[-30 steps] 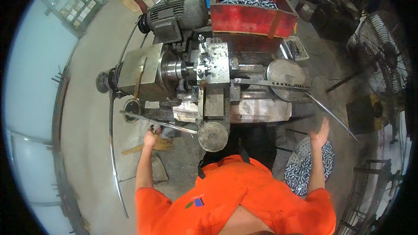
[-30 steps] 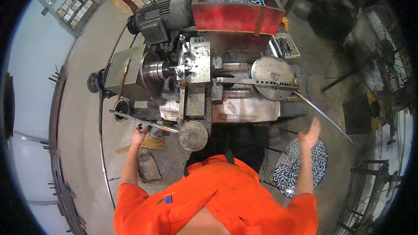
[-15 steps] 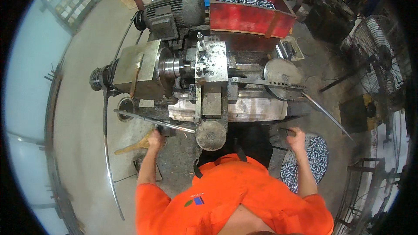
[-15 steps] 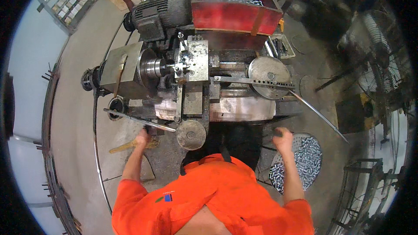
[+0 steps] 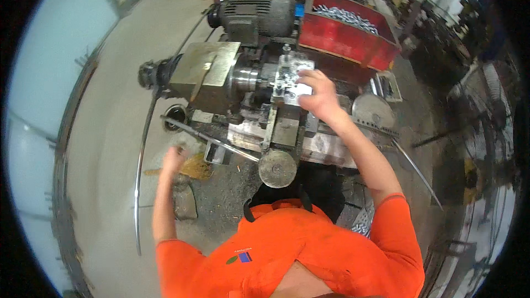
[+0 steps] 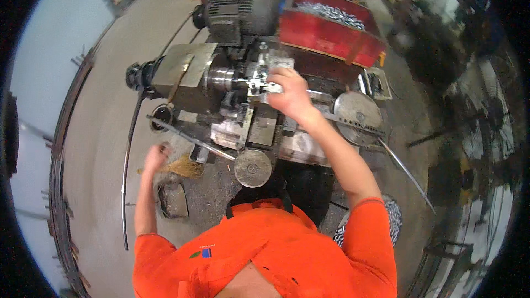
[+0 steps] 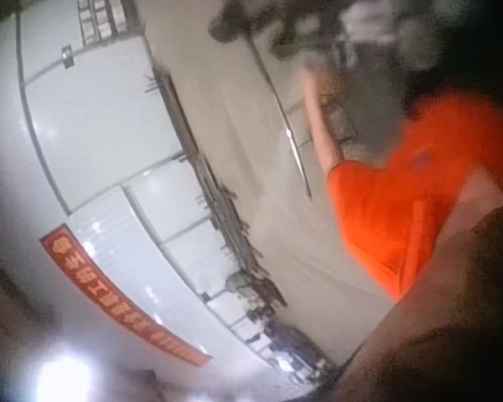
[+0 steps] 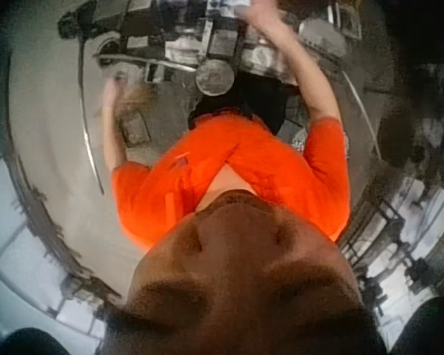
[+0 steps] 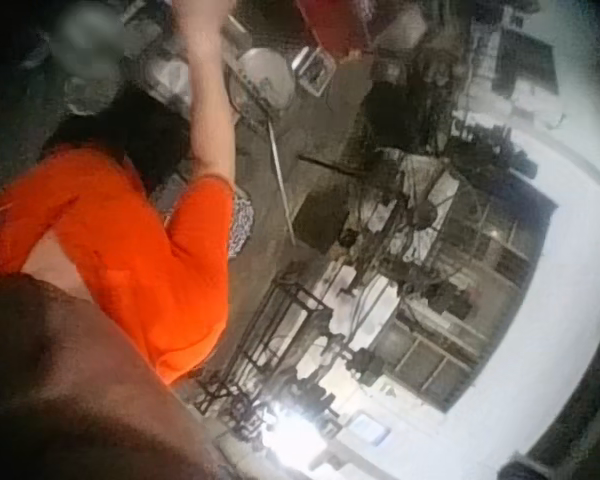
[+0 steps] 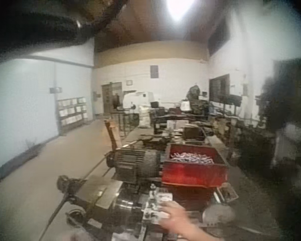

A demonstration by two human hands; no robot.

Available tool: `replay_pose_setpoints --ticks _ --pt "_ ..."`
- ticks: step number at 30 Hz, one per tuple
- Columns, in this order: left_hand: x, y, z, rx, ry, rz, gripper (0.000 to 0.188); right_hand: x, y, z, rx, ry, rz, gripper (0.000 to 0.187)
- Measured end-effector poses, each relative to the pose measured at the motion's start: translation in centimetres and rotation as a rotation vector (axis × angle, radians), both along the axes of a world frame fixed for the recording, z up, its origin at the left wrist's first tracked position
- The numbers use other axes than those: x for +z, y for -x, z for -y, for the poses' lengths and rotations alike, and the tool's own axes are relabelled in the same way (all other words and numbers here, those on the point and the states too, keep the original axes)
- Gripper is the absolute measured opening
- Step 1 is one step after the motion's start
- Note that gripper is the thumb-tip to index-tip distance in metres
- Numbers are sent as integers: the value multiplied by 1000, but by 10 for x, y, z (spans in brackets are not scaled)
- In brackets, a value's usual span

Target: The person operates a metal forming machine by inserting small metal pieces into the chuck, pulling a lever to activate the machine, and then removing the formed parts. The person repeats this process continuously, placing the finished pieces into a nearby container.

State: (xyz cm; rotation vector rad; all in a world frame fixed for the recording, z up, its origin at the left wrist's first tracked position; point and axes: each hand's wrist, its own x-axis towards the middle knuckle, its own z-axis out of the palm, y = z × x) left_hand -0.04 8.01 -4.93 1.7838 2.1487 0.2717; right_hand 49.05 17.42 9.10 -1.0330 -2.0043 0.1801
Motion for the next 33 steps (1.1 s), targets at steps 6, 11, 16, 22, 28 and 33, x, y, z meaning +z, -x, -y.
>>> replay_pose_setpoints --ticks 6,11,16,22,28,33 --pt "117 100 59 400 -291 -198 38 -8 101 -58 -39 288 563 25" --pt "36 69 113 630 -285 -290 51 -7 109 -63 29 342 590 28" --pt "63 -21 112 602 -143 -365 47 -11 106 -64 -28 325 566 25" --pt "61 33 102 413 25 109 26 50 29 -66 -92 -36 628 28" --pt "59 36 28 281 -46 660 24 122 -88 -57 -536 -350 248 39" --pt "25 64 35 325 -260 765 29 96 -179 42 -420 -51 93 43"
